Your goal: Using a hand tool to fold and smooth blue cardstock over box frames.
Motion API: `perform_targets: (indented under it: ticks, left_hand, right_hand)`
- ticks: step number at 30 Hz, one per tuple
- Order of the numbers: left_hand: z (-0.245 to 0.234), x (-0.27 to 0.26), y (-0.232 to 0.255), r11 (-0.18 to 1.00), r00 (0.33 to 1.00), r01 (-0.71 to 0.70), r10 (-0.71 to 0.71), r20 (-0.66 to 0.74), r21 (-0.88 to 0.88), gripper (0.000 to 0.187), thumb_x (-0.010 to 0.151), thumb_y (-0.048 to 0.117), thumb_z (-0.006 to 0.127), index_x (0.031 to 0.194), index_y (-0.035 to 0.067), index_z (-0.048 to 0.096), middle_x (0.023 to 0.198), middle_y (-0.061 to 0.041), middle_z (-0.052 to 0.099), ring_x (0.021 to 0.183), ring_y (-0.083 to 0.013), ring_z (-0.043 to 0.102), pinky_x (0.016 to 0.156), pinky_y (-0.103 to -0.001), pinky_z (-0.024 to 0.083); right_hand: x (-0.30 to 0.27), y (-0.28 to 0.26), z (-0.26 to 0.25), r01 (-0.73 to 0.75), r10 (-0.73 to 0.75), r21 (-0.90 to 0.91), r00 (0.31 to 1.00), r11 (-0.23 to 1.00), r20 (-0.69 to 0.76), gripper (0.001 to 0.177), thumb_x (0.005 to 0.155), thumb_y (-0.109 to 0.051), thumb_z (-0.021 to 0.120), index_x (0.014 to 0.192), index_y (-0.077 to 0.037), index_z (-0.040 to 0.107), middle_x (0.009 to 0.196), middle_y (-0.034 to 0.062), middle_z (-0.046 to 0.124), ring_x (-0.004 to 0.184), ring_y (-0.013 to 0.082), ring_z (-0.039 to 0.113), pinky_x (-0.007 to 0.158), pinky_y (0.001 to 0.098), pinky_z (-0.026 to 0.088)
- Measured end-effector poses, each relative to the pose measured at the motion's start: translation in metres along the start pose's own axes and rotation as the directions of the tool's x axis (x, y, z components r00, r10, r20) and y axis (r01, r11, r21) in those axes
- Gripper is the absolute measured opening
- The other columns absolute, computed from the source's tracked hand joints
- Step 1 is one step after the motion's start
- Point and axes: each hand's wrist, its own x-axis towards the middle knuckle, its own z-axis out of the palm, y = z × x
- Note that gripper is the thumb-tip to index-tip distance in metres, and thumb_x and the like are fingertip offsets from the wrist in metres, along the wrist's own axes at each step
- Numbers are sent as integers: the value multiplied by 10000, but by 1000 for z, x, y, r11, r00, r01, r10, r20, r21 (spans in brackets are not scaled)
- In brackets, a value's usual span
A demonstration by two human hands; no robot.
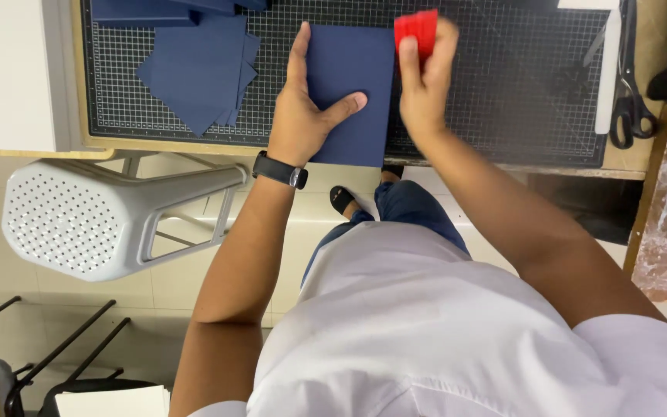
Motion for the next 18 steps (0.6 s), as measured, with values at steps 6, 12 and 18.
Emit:
perform_targets:
  ticks: [6,12,18]
  left_hand:
    - [0,-1,1,1000,1000,27,-26,-7,8,1094,859,326,936,1618,251,151,1643,-117,442,1427,-227,584,1151,-311,506]
    - [0,2,-1,999,999,-28,28,-22,-22,1076,862,297,946,1619,203,187,1669,-132,395,1503,-227,488,1241,-322,395]
    - [-3,0,-1,1000,1000,9,-9,-6,-8,1086,874,312,946,1619,258,157,1648,-112,441,1468,-225,543,1195,-323,459]
  right_hand:
    - [-2,-3,0,-21,19,71,999,997,26,272,1127,-341,488,1215,-84,480,1080,57,504,975,176,503,929,316,435]
    - [16,27,4,-45,54,84,993,995,-102,335,1105,-415,543,1250,-114,506,1129,52,590,1002,165,578,935,308,471]
    - [4,23,4,-95,96,31,995,995,-21,388,1097,-460,537,1257,-108,498,1117,59,591,987,171,575,921,305,456]
